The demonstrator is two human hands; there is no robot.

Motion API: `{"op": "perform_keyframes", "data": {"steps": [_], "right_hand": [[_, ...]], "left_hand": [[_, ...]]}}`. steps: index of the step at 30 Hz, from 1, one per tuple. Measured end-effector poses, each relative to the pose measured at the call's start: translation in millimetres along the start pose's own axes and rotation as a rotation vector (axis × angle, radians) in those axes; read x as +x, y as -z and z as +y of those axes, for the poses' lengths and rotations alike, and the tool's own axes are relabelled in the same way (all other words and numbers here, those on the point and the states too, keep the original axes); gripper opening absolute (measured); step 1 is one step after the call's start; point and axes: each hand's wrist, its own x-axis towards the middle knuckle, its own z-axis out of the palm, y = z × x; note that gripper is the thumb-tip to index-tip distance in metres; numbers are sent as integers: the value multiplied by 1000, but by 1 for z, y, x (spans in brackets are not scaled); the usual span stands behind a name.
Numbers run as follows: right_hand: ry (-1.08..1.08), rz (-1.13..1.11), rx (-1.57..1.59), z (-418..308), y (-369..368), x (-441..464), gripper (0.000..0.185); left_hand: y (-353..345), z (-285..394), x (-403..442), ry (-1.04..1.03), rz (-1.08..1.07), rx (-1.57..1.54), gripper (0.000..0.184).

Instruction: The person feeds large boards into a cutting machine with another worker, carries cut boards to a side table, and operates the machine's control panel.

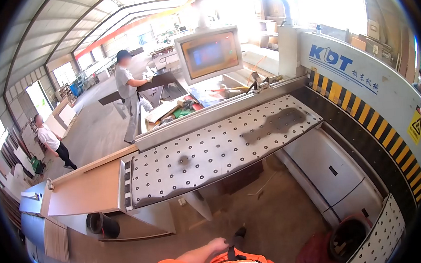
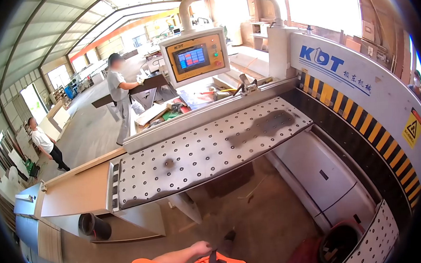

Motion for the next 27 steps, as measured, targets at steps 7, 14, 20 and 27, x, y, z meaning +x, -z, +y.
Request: {"op": "perform_keyframes", "data": {"steps": [7, 14, 20, 27], "right_hand": [[-152, -78, -26, -19, 15, -27, 25], [-361, 169, 406, 40, -34, -39, 25], [-552, 122, 371, -107, 50, -86, 40], [-534, 130, 343, -90, 27, -98, 39]], "left_hand": [[1, 20, 5, -57, -3, 40, 51], [7, 38, -6, -111, -55, 74, 47], [-11, 12, 8, -139, -104, 114, 50], [5, 24, 6, -273, -108, 160, 38]]}}
